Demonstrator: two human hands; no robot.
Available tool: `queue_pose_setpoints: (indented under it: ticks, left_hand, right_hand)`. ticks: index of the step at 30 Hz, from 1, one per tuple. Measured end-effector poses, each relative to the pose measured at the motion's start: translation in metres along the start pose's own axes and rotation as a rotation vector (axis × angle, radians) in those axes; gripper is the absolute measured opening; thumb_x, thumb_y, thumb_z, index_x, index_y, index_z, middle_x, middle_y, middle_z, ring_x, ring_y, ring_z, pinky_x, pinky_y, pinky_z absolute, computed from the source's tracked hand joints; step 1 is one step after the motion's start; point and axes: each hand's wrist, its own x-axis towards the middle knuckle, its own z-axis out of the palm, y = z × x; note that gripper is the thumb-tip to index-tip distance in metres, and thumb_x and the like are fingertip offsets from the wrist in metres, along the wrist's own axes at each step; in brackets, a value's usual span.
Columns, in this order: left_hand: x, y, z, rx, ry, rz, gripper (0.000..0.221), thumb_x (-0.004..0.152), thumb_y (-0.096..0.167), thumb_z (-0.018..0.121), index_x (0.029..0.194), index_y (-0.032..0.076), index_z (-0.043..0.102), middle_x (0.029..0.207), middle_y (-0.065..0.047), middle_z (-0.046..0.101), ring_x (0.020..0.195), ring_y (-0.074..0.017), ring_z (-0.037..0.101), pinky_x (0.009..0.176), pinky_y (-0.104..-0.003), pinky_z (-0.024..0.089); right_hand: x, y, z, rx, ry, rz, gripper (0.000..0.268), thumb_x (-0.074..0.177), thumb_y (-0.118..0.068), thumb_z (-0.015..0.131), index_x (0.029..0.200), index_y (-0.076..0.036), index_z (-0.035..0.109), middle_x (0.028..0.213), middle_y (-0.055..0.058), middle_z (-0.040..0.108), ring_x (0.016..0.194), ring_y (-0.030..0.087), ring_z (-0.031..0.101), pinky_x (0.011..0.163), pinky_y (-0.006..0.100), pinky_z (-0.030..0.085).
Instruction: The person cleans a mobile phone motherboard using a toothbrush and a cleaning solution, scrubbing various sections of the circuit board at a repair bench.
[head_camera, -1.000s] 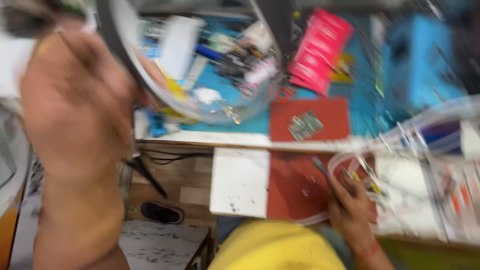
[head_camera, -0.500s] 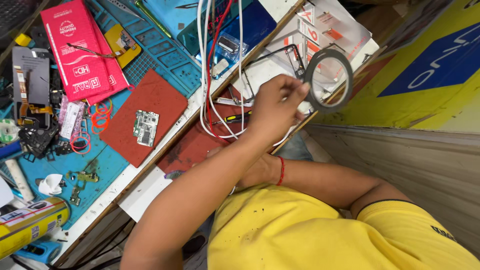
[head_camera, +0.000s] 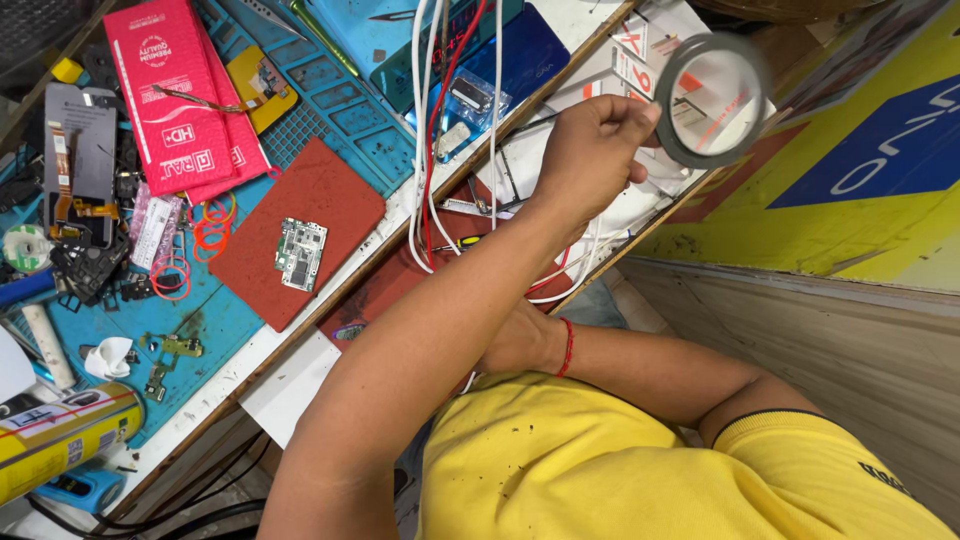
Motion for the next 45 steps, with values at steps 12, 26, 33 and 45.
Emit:
queue_pose_setpoints:
  ticks: [12, 26, 33, 45]
  left_hand:
    - [-0.176, 0.065, -0.137, 0.577, 0.285, 0.553, 0.012, 0.098, 0.003, 0.071, 0.109, -0.001, 0.068, 0.099, -0.007, 0.064, 0.082, -0.0111, 0.059, 0.073, -0.024, 0.048]
    - [-0.279, -0.024, -0.212, 1.054, 0.910, 0.623, 0.019, 0.087, 0.006, 0.083, 0.103, 0.004, 0.073, 0.106, -0.010, 0.068, 0.099, -0.0300, 0.061, 0.089, -0.041, 0.048]
    - [-0.255, 0.004, -0.214, 1.275, 0.943, 0.607, 0.045, 0.083, 0.025, 0.087, 0.120, 0.005, 0.072, 0.115, -0.008, 0.064, 0.106, -0.0325, 0.055, 0.092, -0.045, 0.046]
    - [-0.230, 0.000, -0.222, 1.406, 1.062, 0.555, 0.042, 0.084, 0.041, 0.080, 0.118, 0.016, 0.076, 0.114, -0.004, 0.063, 0.105, -0.0307, 0.056, 0.089, -0.045, 0.047]
  right_hand:
    - [0.011, -0.044, -0.045, -0.231, 0.037, 0.027, 0.048, 0.082, -0.010, 0.075, 0.130, -0.012, 0.069, 0.115, 0.010, 0.064, 0.084, 0.029, 0.069, 0.064, 0.042, 0.056]
    - [-0.007, -0.042, -0.162, -0.652, 0.444, 0.432, 0.040, 0.101, 0.004, 0.073, 0.140, -0.005, 0.066, 0.108, 0.015, 0.059, 0.091, 0.029, 0.060, 0.079, 0.038, 0.049]
    - [0.083, -0.065, -0.067, -0.209, 0.163, 0.215, 0.063, 0.091, 0.011, 0.059, 0.149, -0.013, 0.056, 0.114, 0.013, 0.054, 0.086, 0.024, 0.064, 0.073, 0.035, 0.055]
    - [0.120, -0.081, -0.048, -0.470, -0.109, 0.318, 0.069, 0.086, 0.000, 0.056, 0.151, -0.024, 0.051, 0.115, 0.012, 0.058, 0.075, 0.035, 0.069, 0.058, 0.045, 0.057]
